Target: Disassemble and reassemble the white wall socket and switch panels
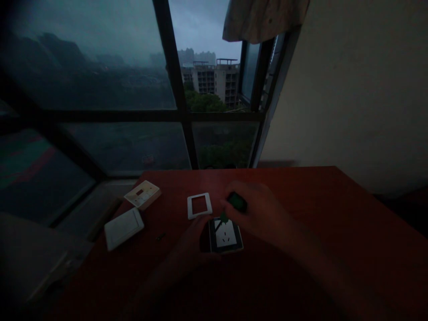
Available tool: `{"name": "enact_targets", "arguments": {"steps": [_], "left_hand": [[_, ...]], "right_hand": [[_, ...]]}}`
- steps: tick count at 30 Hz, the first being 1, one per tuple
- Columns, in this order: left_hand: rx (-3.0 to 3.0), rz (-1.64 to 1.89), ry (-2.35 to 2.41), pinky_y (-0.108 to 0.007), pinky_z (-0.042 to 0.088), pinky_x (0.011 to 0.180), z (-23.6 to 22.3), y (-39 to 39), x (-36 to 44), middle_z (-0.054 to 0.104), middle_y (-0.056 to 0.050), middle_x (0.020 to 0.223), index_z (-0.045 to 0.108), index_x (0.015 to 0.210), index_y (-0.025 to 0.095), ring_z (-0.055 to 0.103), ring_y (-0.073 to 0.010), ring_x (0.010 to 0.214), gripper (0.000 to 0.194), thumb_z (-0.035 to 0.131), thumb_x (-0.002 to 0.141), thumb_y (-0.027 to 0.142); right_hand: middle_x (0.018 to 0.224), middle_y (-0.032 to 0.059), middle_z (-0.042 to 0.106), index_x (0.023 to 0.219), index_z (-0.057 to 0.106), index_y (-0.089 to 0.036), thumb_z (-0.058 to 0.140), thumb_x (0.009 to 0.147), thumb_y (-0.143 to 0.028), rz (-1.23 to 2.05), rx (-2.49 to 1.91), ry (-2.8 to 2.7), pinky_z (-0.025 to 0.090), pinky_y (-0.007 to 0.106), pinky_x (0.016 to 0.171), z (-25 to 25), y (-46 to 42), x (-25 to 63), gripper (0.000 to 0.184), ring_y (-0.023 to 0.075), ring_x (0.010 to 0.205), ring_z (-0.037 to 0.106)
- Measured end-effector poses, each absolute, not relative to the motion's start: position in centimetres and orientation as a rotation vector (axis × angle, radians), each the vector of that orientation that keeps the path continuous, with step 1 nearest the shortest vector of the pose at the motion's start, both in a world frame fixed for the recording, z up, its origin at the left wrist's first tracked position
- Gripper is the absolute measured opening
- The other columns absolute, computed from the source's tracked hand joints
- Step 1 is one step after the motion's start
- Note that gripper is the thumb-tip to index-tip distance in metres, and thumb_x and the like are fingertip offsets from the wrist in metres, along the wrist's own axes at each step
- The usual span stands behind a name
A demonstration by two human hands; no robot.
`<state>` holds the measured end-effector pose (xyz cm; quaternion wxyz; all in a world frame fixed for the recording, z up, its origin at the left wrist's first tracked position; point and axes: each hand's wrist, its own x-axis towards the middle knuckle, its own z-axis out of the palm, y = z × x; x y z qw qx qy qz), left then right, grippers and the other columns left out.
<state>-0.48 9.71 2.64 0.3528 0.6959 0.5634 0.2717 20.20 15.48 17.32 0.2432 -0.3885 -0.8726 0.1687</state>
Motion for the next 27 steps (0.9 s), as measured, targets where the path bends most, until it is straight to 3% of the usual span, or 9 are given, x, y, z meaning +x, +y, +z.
{"name": "enact_targets", "arguments": {"steps": [12,22,27], "left_hand": [[1.822,0.732,1.45,-0.046,0.039,0.103,2.5,9.7,-0.5,0.045,-0.01,0.137,0.043,0.131,0.024,0.045,-0.0316,0.125,0.093,0.09,0.05,0.03],[1.845,0.729,1.426,-0.051,0.035,0.107,2.6,9.9,-0.6,0.042,-0.013,0.142,0.038,0.136,0.024,0.039,-0.0346,0.131,0.098,0.089,0.053,0.033],[1.858,0.713,1.457,-0.051,0.032,0.108,1.9,9.9,-0.6,0.04,-0.014,0.143,0.038,0.136,0.024,0.038,-0.0351,0.132,0.098,0.089,0.052,0.033]], "right_hand": [[0.081,0.0,0.068,0.089,0.058,-0.023,0.056,0.085,-0.025,0.439,-1.039,-2.455,0.041,0.025,0.061,17.6,15.5,19.4,0.005,0.0145,0.071,0.062],[0.084,0.0049,0.067,0.089,0.06,-0.02,0.055,0.088,-0.041,0.26,-1.052,-2.621,0.035,0.028,0.06,18.8,15.3,17.2,0.021,0.0182,0.071,0.059],[0.092,0.0054,0.069,0.096,0.06,-0.021,0.059,0.084,-0.029,0.309,-1.081,-2.61,0.038,0.027,0.062,19.5,15.1,16.6,0.015,0.0182,0.076,0.062]]}}
